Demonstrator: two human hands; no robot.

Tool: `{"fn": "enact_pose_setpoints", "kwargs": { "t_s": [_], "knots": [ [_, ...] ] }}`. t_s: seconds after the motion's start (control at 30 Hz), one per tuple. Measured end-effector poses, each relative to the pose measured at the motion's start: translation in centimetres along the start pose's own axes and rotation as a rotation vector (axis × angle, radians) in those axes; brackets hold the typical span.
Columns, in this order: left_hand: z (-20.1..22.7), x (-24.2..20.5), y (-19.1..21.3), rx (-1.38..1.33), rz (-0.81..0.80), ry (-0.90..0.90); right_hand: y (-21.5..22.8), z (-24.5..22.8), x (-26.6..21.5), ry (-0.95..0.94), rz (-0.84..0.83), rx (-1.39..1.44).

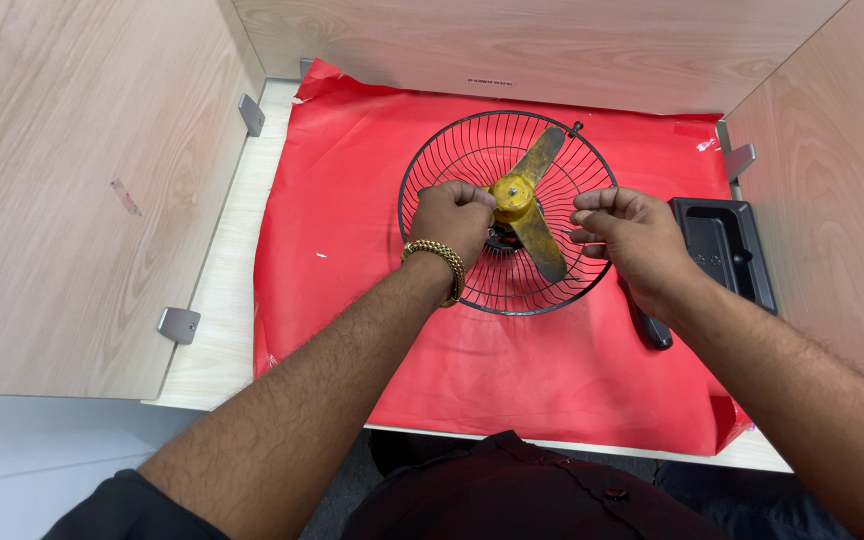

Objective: The person removes the central cap and then uses a screwdriver to loosen the nut securing the fan blade to the motor shaft. The person holds the fan cage steady with one hand while turning the screwdriver with the other. The clip ends before the blade is fully removed.

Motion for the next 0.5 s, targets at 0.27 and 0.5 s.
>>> {"fn": "enact_pose_setpoints", "kwargs": {
  "t_s": [0.27,0.5],
  "knots": [
    [-0.27,0.24,0.13,0.072,0.024,-0.056,-0.38,-0.46,-0.18,-0.004,-0.005,-0.031],
    [-0.37,0.33,0.07,0.074,0.015,-0.055,-0.72,-0.43,0.03,-0.007,-0.012,-0.032]
  ]
}}
Point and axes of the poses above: each hand's wrist, its own x-axis towards the middle knuckle, its own y-axis out of the back of the hand, z = x × y, the point moved 5 cm from there along x, towards the middle knuckle, and after that the axes turned 4 degrees about -z, right-handed, at the moved point
